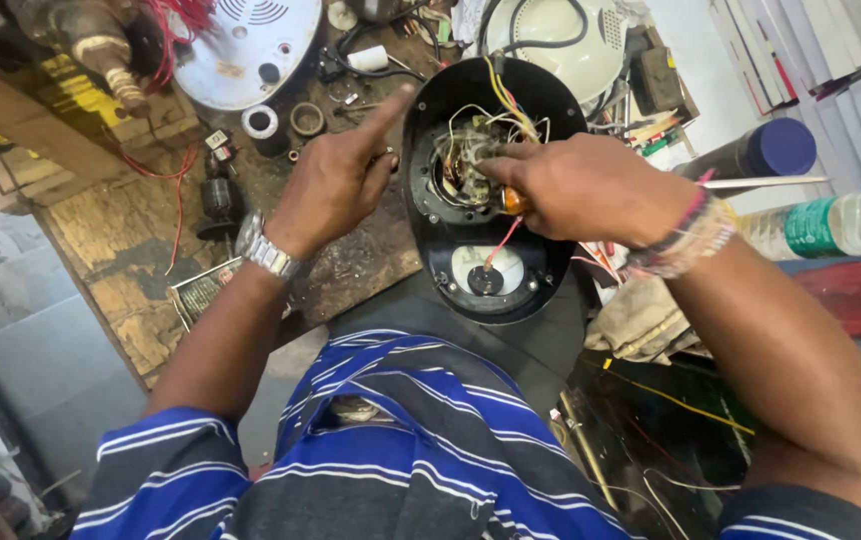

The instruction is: The person works on the internal wiring of a disassembled ceiling fan motor. They use a screwdriver to adjust components and manipulate multiple colored wires inside the motor housing on a cluttered workbench.

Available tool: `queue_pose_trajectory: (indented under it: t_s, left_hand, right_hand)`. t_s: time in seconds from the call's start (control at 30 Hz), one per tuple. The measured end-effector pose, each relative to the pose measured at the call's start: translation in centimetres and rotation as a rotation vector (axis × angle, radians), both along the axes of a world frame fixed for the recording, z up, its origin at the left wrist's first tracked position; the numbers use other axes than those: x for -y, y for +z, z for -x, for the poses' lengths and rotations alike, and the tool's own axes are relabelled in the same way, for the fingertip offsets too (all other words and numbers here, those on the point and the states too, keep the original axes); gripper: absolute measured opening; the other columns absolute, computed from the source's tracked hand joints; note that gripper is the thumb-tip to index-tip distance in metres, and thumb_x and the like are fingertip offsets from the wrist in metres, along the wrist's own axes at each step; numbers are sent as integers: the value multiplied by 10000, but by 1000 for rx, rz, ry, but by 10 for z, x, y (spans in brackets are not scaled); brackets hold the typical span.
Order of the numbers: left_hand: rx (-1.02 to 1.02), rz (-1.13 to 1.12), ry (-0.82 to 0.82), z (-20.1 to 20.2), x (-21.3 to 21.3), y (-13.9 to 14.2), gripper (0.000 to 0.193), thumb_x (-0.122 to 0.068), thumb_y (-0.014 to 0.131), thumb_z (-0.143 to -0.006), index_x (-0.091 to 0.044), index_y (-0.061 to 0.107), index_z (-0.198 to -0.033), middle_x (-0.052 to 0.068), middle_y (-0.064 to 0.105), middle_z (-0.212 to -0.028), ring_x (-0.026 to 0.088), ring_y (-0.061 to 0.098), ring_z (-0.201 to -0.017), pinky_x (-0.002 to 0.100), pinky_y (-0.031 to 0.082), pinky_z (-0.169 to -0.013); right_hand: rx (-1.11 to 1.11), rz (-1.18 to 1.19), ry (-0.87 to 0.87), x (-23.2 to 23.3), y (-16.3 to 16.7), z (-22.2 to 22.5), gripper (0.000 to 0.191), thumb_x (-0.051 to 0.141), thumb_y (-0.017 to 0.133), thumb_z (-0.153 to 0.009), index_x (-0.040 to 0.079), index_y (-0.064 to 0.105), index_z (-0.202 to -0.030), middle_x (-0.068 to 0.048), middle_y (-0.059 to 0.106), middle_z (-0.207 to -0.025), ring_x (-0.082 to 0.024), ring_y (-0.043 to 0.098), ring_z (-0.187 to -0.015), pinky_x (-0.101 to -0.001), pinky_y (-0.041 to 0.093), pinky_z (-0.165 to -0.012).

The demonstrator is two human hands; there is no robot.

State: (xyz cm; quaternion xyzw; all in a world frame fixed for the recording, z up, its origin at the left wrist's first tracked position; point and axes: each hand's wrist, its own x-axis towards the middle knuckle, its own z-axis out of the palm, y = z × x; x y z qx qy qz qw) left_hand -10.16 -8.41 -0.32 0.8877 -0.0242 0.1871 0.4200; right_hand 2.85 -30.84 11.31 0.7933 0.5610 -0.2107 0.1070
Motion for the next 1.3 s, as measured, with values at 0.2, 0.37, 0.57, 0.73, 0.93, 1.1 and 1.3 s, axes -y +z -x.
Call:
queue_pose_trajectory:
  t_s: [0.2,0.37,0.57,0.73,0.93,1.1,1.3]
  left_hand:
    - [-39,589,78,4,8,21,182,-127,724,-1018,-93,707,-1196,115,789,-1042,161,778,-880,291,623,-781]
    - [444,212,-32,29,6,82,105,-117,793,-949,-43,765,-1018,132,747,-1121,294,595,-1229,416,503,-1057]
    - [174,382,-89,23,13,101,149,-141,794,-900,-68,759,-1025,106,664,-1249,183,645,-1049,301,550,-863]
    - [3,1083,-80,-1,3,65,179,-109,810,-949,6,755,-1074,26,703,-900,63,572,-733,203,442,-644]
    - [-150,1398,-118,-17,-2,35,161,-139,791,-935,7,724,-944,-34,562,-697,37,399,-537,213,281,-454]
    - [-112,1399,-126,-23,5,40,233,-194,785,-991,-20,683,-874,-47,508,-674,41,375,-534,218,272,-459]
    - [-118,1454,-78,-29,10,42,304,-298,691,-986,-1,739,-939,40,712,-812,43,429,-553,189,282,-446]
  right_hand:
    - [-207,-403,-128,28,91,18,579,56,703,-832,74,581,-1397,-161,674,-1141,-238,738,-877,-388,585,-771]
    - [-547,-993,-252,32,119,59,279,86,643,-1055,18,577,-1318,-153,670,-1290,-253,692,-1197,-352,583,-1008]
    - [-1059,-1182,-455,-29,78,32,207,134,596,-1078,-40,606,-1190,-168,724,-1156,-301,766,-1084,-391,657,-958]
    - [193,-1020,-129,-44,29,17,386,204,843,-953,-28,645,-1189,-190,644,-983,-372,653,-921,-458,518,-792]
    - [-72,-1056,-91,-46,-10,30,426,46,811,-941,59,629,-1326,-143,603,-1096,-342,638,-1010,-415,524,-871]
    - [-110,-1184,-134,-50,-16,22,396,13,816,-953,74,660,-1311,-114,647,-1132,-274,692,-988,-365,557,-850]
    - [-66,-1372,-150,-57,-23,19,279,-19,773,-1026,103,706,-1267,-83,735,-1193,-254,725,-1010,-338,568,-896]
